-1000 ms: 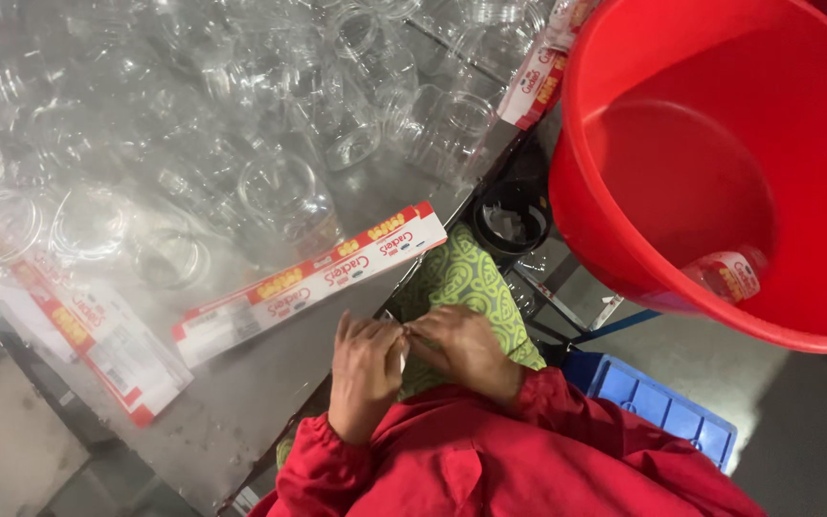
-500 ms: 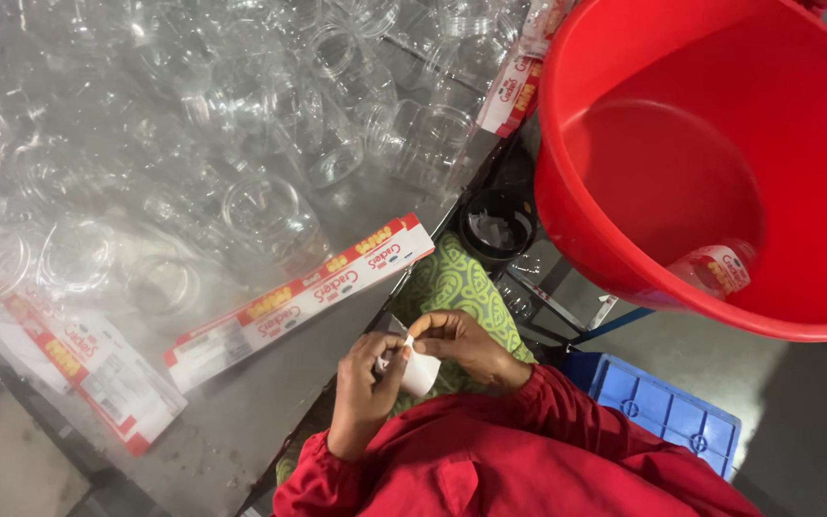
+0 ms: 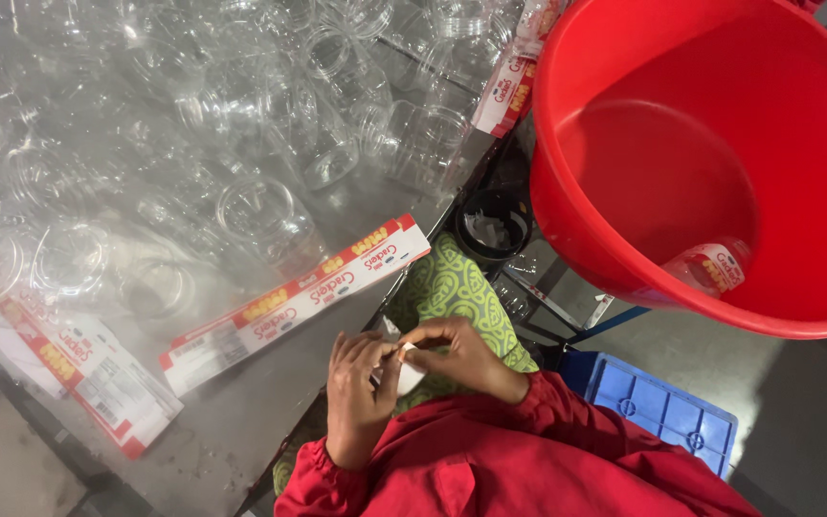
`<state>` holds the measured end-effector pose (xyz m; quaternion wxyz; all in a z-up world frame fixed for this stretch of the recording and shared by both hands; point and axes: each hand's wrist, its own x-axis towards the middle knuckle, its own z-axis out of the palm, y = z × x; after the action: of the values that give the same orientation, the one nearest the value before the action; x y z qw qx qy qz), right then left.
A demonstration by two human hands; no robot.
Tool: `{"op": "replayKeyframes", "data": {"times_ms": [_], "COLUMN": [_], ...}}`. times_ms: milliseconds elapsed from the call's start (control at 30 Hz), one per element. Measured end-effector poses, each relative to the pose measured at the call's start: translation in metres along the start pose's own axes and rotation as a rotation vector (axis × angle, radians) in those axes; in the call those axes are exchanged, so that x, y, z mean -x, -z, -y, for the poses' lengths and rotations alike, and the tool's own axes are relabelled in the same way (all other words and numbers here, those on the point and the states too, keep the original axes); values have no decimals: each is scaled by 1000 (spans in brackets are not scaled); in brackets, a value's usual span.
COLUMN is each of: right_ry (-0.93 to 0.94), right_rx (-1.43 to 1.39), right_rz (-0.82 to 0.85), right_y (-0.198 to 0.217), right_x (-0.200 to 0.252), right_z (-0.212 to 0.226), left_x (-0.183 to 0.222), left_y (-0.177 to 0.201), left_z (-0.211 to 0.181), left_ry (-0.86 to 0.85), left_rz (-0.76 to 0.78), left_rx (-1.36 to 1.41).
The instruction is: The person applies labels to plastic containers by peeling them from a strip and wrapping them around the containers, then places the labeled containers into a red bin.
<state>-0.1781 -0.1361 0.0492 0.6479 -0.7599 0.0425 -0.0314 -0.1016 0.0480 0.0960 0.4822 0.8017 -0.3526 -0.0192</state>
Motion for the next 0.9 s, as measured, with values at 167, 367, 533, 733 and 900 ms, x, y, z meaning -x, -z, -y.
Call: {"op": "replayKeyframes", "data": {"times_ms": [167,367,533,733,900], "right_ry": [-245,161,275,-310,-147], "right_rx": [-581,72,730,-715,-702], "right_rz": [95,-129,-89,-406,-188], "right_y": [9,-3,-13,25,22], "right_x": [4,3,4,-15,0], "right_z": [-16,23,-9,-61,-20], "left_x": [-1,-3,-1,0,1], "left_y": [2,5,0,1,7], "left_z": [1,0,-8,9,8], "left_ry": [200,140,6,13,22], "left_rz": [136,84,109,-6,-272], "left_rx": [382,88,-243,-15,216]}}
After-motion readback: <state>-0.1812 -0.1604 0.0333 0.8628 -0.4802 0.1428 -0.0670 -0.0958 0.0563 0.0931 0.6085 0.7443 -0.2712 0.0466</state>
